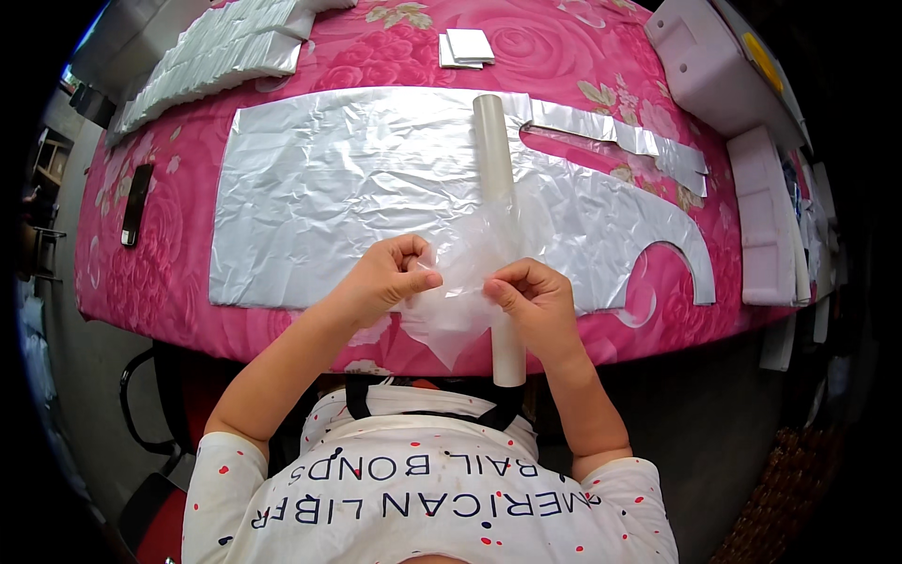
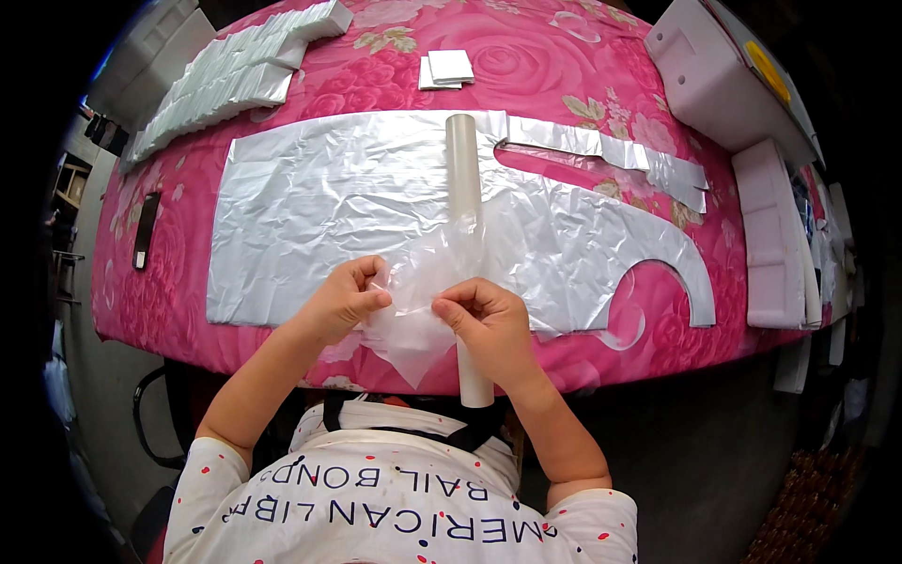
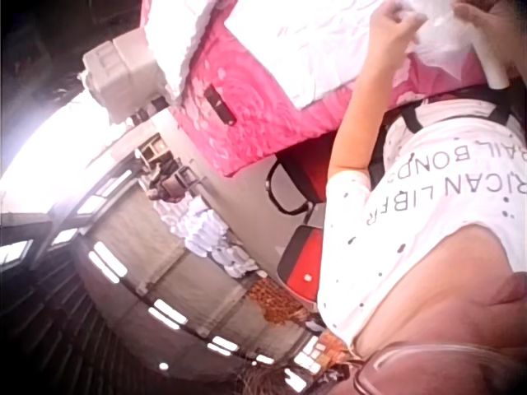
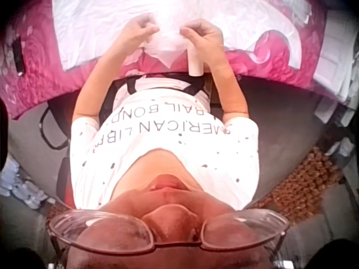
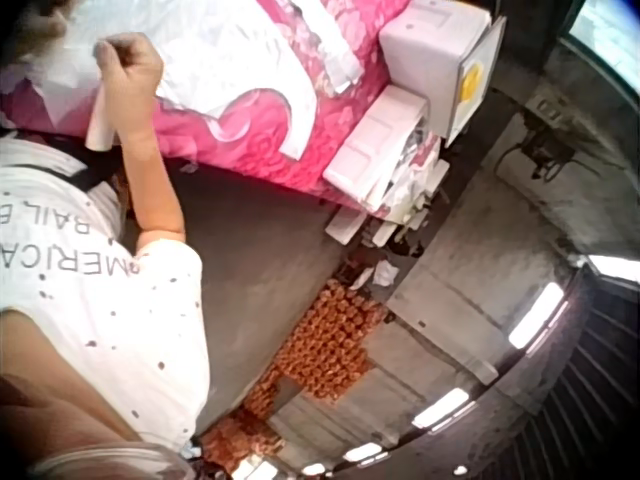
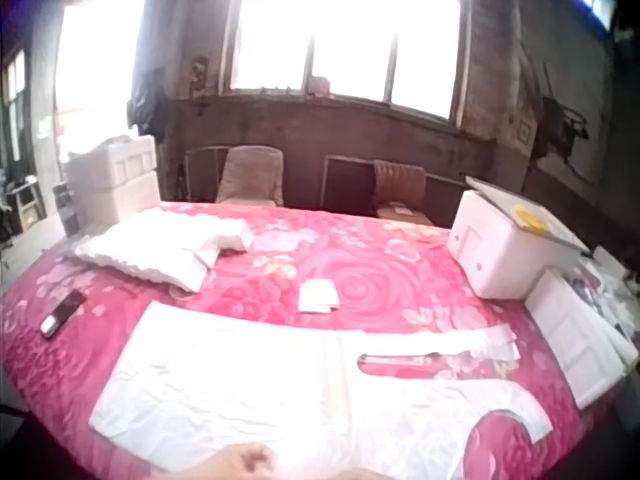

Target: The person wraps small white rectangular items in clear plastic film on a pink floral tablecloth. They unroll the film, place an item on it, fold the film around the item, and stack the wrapped units. The person repeats this process multiple times, creating a growing stack of wrapped items.

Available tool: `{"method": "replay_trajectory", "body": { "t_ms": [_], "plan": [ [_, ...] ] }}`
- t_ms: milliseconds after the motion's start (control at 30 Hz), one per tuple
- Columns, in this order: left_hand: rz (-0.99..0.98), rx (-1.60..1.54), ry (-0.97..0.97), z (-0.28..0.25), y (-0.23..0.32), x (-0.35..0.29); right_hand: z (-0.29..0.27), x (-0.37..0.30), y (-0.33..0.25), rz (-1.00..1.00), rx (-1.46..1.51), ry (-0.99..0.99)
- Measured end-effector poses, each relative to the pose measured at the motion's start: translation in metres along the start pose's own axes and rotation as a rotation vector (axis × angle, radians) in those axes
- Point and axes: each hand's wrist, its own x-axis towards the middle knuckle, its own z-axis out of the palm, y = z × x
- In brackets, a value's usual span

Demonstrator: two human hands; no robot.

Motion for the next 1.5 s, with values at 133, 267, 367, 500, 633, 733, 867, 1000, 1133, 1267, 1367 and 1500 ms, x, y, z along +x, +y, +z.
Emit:
{"method": "replay_trajectory", "body": {
  "t_ms": [133, 267, 367, 500, 633, 733, 867, 1000, 1133, 1267, 1367, 1500],
  "plan": [
    [-0.055, 0.074, 0.026, -0.005, -0.001, -0.001, -0.04, 0.001, 0.004, -0.041, 0.061, 0.126],
    [-0.137, 0.105, 0.063, -0.001, 0.005, -0.002, -0.14, 0.007, 0.003, -0.124, 0.009, 0.403],
    [-0.127, 0.114, 0.011, -0.004, 0.01, 0.0, -0.274, -0.009, 0.008, -0.149, 0.029, 0.82],
    [-0.127, 0.152, -0.009, -0.013, 0.004, 0.0, -0.314, -0.059, -0.019, -0.455, -0.603, 1.261],
    [-0.105, 0.157, 0.013, -0.009, 0.001, 0.004, -0.197, -0.062, -0.016, -0.418, -0.694, 0.928],
    [-0.09, 0.152, 0.01, -0.006, 0.002, 0.004, -0.106, -0.066, -0.008, -0.192, -0.7, 0.583],
    [-0.071, 0.117, 0.064, -0.021, 0.019, -0.007, -0.036, -0.07, -0.006, 0.124, -0.729, 0.071],
    [-0.03, 0.172, 0.18, -0.064, 0.034, -0.033, -0.018, -0.066, -0.001, 0.085, -1.017, 0.025],
    [0.01, 0.242, 0.089, -0.029, 0.041, -0.048, -0.001, -0.053, -0.012, -0.163, -0.932, 0.049],
    [0.09, 0.326, -0.056, 0.013, 0.042, -0.042, 0.028, -0.039, -0.027, -0.318, -0.718, -0.094],
    [0.205, 0.321, -0.104, 0.024, 0.031, -0.038, 0.035, -0.033, -0.025, -0.44, -0.706, -0.1],
    [0.151, 0.289, -0.089, 0.031, 0.031, -0.038, 0.03, -0.03, -0.019, -0.468, -0.632, -0.123]
  ]
}}
